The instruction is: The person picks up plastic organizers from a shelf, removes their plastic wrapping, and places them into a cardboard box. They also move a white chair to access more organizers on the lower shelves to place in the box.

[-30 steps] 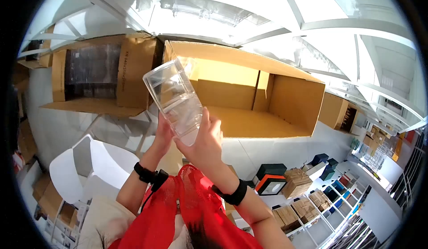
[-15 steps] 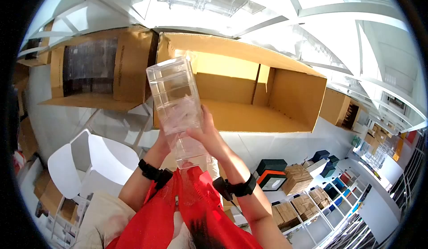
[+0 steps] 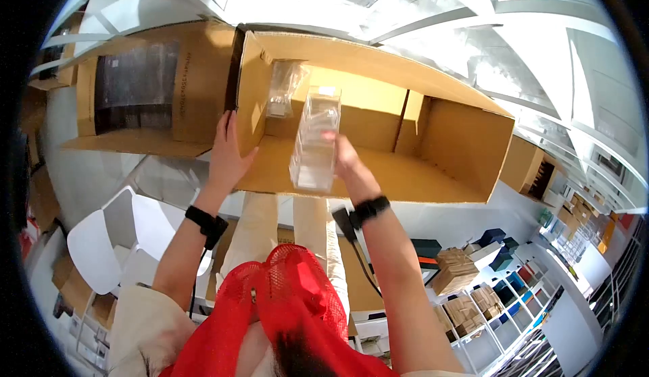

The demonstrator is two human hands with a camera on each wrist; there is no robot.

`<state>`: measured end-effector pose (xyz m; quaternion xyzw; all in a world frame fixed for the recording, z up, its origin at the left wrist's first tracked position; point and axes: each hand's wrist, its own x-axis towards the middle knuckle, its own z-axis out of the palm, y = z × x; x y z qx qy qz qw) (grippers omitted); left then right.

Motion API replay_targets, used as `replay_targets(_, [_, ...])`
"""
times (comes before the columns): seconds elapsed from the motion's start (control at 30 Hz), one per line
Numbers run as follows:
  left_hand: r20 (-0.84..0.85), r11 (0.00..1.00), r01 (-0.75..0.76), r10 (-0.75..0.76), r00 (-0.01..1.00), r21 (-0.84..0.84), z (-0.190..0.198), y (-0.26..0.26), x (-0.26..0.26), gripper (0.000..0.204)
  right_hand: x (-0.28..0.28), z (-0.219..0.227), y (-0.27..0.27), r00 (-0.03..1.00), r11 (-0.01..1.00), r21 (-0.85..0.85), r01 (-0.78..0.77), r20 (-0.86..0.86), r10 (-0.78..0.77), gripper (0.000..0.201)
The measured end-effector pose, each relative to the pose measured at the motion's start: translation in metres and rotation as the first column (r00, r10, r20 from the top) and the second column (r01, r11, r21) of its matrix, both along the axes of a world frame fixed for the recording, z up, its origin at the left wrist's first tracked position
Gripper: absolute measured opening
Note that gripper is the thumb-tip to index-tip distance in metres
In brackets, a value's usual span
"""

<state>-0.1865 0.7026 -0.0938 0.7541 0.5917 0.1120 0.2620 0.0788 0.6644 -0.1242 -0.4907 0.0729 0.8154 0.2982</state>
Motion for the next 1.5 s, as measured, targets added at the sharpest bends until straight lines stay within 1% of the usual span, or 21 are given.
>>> replay_targets(0.07, [0.033, 0.957, -0.211, 0.222, 0.974, -0.200, -0.008, 0.003, -0.002, 0.073, -0.013, -0.054, 0.030, 0.984, 0.942, -0.335, 0.014, 0.172, 0.047, 0.052])
replay_targets(0.1, [0.029, 0.903, -0.311, 0.334, 0.942, -0.298, -0.012, 0.002, -0.003, 0.069, -0.018, -0.083, 0.037, 0.982, 0.965, -0.263, 0.001, 0.180, 0.048, 0.054])
replay_targets(0.2, [-0.138, 0.805, -0.257, 0.217, 0.966, -0.535, -0.032, -0.002, -0.010, 0.051, -0.033, -0.172, 0.052, 0.958, 0.995, -0.074, -0.065, 0.276, 0.083, 0.061])
replay_targets(0.27, [-0.091, 0.882, -0.237, 0.219, 0.971, -0.407, -0.038, -0.008, -0.007, 0.039, -0.046, -0.226, 0.059, 0.886, 0.984, -0.007, -0.181, 0.434, 0.166, 0.067])
replay_targets(0.3, [-0.071, 0.912, -0.225, 0.214, 0.974, -0.344, -0.038, -0.012, -0.008, 0.034, -0.052, -0.220, 0.069, 0.870, 0.983, -0.055, -0.173, 0.459, 0.179, 0.083])
replay_targets(0.4, [0.042, 0.882, -0.217, 0.257, 0.966, -0.419, -0.036, -0.011, -0.017, 0.025, -0.074, -0.266, 0.072, 0.771, 0.966, 0.003, -0.258, 0.604, 0.204, 0.095])
replay_targets(0.43, [0.020, 0.881, -0.226, 0.257, 0.966, -0.416, -0.034, -0.007, -0.017, 0.023, -0.079, -0.290, 0.070, 0.785, 0.965, 0.001, -0.263, 0.581, 0.214, 0.103])
replay_targets(0.63, [0.026, 0.821, -0.245, 0.301, 0.953, -0.516, -0.029, -0.006, -0.017, 0.018, -0.088, -0.367, 0.068, 0.908, 0.934, 0.268, -0.237, 0.403, 0.115, 0.102])
replay_targets(0.73, [0.022, 0.840, -0.252, 0.298, 0.954, -0.481, -0.027, -0.003, -0.013, 0.018, -0.096, -0.369, 0.071, 0.564, 0.862, 0.053, -0.505, 0.776, 0.283, 0.095])
replay_targets(0.83, [0.043, 0.847, -0.237, 0.291, 0.956, -0.475, -0.026, -0.001, -0.013, 0.018, -0.117, -0.383, 0.073, 0.622, 0.909, 0.168, -0.382, 0.774, 0.119, 0.090])
replay_targets(0.97, [0.076, 0.847, -0.241, 0.312, 0.947, -0.474, -0.029, -0.001, -0.013, 0.018, -0.108, -0.416, 0.075, 0.626, 0.851, 0.183, -0.493, 0.753, 0.200, 0.091])
replay_targets(1.03, [0.056, 0.857, -0.213, 0.270, 0.961, -0.470, -0.028, 0.000, -0.013, 0.018, -0.100, -0.401, 0.082, 0.656, 0.842, 0.134, -0.523, 0.694, 0.297, 0.095])
replay_targets(1.13, [0.055, 0.869, -0.222, 0.273, 0.960, -0.442, -0.030, -0.002, -0.011, 0.020, -0.091, -0.375, 0.094, 0.531, 0.753, -0.042, -0.657, 0.683, 0.501, 0.104])
replay_targets(1.23, [0.026, 0.877, -0.215, 0.250, 0.968, -0.430, -0.037, -0.009, -0.015, 0.022, -0.073, -0.331, 0.091, 0.485, 0.724, -0.038, -0.689, 0.717, 0.500, 0.110])
replay_targets(1.27, [0.016, 0.883, -0.202, 0.230, 0.973, -0.424, -0.038, -0.009, -0.015, 0.022, -0.063, -0.333, 0.081, 0.535, 0.730, 0.025, -0.683, 0.697, 0.477, 0.112])
replay_targets(1.3, [0.000, 0.885, -0.196, 0.216, 0.976, -0.423, -0.036, -0.007, -0.012, 0.027, -0.054, -0.305, 0.079, 0.515, 0.701, 0.016, -0.713, 0.691, 0.508, 0.111])
replay_targets(1.37, [-0.050, 0.887, -0.227, 0.226, 0.973, -0.401, -0.043, -0.012, -0.014, 0.031, -0.035, -0.256, 0.074, 0.308, 0.558, -0.087, -0.825, 0.759, 0.573, 0.100])
replay_targets(1.4, [-0.072, 0.889, -0.244, 0.235, 0.969, -0.386, -0.044, -0.012, -0.013, 0.033, -0.025, -0.248, 0.060, 0.472, 0.673, 0.022, -0.739, 0.729, 0.496, 0.094])
replay_targets(1.43, [-0.107, 0.866, -0.261, 0.238, 0.965, -0.426, -0.037, -0.007, -0.007, 0.036, -0.015, -0.203, 0.061, 0.293, 0.539, -0.063, -0.840, 0.783, 0.548, 0.090])
replay_targets(1.47, [-0.145, 0.841, -0.279, 0.239, 0.960, -0.464, -0.027, -0.001, -0.002, 0.038, -0.001, -0.171, 0.056, 0.281, 0.463, 0.038, -0.886, 0.837, 0.469, 0.088])
replay_targets(1.5, [-0.186, 0.812, -0.301, 0.238, 0.953, -0.500, -0.019, 0.003, 0.001, 0.041, 0.005, -0.128, 0.056, 0.304, 0.471, 0.083, -0.878, 0.856, 0.417, 0.079])
